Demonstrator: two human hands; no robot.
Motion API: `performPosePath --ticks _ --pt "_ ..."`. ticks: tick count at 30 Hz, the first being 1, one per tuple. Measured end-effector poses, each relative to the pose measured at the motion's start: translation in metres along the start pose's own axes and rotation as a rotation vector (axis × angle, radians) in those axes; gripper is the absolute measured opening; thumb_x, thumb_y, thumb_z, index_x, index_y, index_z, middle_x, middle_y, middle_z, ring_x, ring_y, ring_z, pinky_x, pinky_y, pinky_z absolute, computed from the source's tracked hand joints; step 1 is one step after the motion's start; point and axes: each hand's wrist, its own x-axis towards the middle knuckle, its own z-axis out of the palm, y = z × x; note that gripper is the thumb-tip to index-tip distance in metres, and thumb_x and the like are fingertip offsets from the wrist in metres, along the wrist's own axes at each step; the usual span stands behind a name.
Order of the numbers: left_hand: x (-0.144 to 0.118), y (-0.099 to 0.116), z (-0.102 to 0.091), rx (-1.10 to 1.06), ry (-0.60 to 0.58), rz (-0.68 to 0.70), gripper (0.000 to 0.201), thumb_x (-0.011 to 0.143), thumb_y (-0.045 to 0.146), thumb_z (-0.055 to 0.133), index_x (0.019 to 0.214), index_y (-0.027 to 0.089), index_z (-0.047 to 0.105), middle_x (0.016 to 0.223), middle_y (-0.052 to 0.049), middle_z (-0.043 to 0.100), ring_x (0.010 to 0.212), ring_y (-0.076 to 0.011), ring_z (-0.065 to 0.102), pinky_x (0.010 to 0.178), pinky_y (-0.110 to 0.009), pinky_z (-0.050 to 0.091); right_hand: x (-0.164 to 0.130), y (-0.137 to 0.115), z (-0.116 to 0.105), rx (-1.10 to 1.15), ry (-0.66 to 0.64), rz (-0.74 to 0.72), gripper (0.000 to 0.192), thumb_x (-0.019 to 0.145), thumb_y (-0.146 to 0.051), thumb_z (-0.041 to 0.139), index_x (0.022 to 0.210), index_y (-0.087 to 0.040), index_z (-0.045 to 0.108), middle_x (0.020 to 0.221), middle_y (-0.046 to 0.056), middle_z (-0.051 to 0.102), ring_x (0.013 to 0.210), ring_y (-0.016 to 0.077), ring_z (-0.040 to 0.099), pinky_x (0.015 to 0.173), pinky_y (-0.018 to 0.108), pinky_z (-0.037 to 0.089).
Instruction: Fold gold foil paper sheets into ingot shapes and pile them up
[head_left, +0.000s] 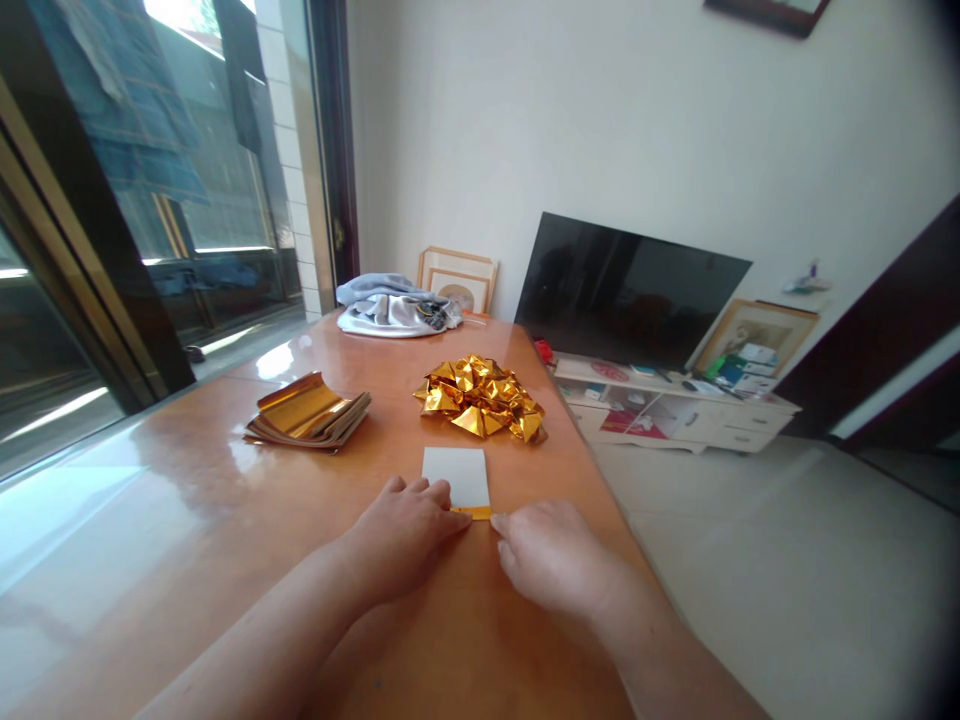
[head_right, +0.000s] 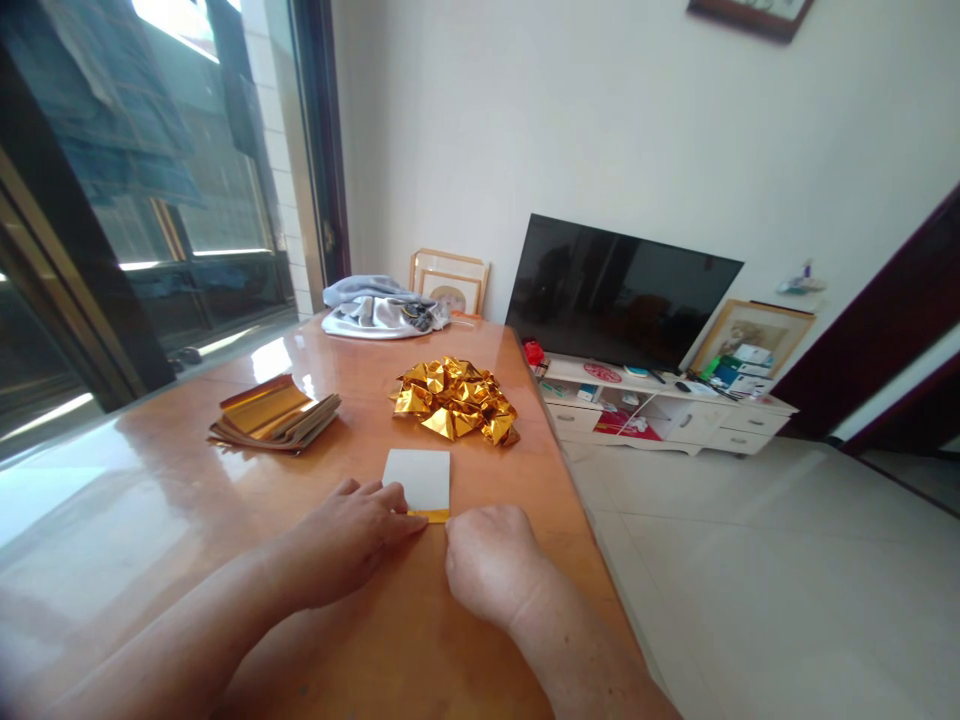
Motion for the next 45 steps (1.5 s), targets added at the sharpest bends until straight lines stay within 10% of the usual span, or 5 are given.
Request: performPosePath --ticks 27,45 --pt "-0.018 -0.02 -0.024 -0.084 -0.079 -0.214 0.038 0.082 0.018 0.053 0.094 0.043 0.079 0.107 -0.005 0.07 0.104 -0.0303 0.055 0.083 -0.044 0.037 -0.001 -0.008 0.007 0.009 0.026 -0.073 0.032 0.09 -0.028 0.046 0.109 -0.025 0.072 0.092 0.011 0.077 0.084 0.0287 0.071 0.066 0.033 0.041" --pt "-0.011 -0.03 -0.017 -0.069 0.043 -0.338 0.027 0.088 0.025 0.044 0.079 0.02 0.068 0.09 -0.011 0.07 0.084 -0.0251 0.062 0.074 -0.035 0.044 0.016 0.005 0.015 0.267 0.165 -0.012 0.029 0.095 -0.038 0.047 0.088 -0.026 0.072 0.085 0.004 0.076 0.079 0.0194 0.068 0.063 0.027 0.033"
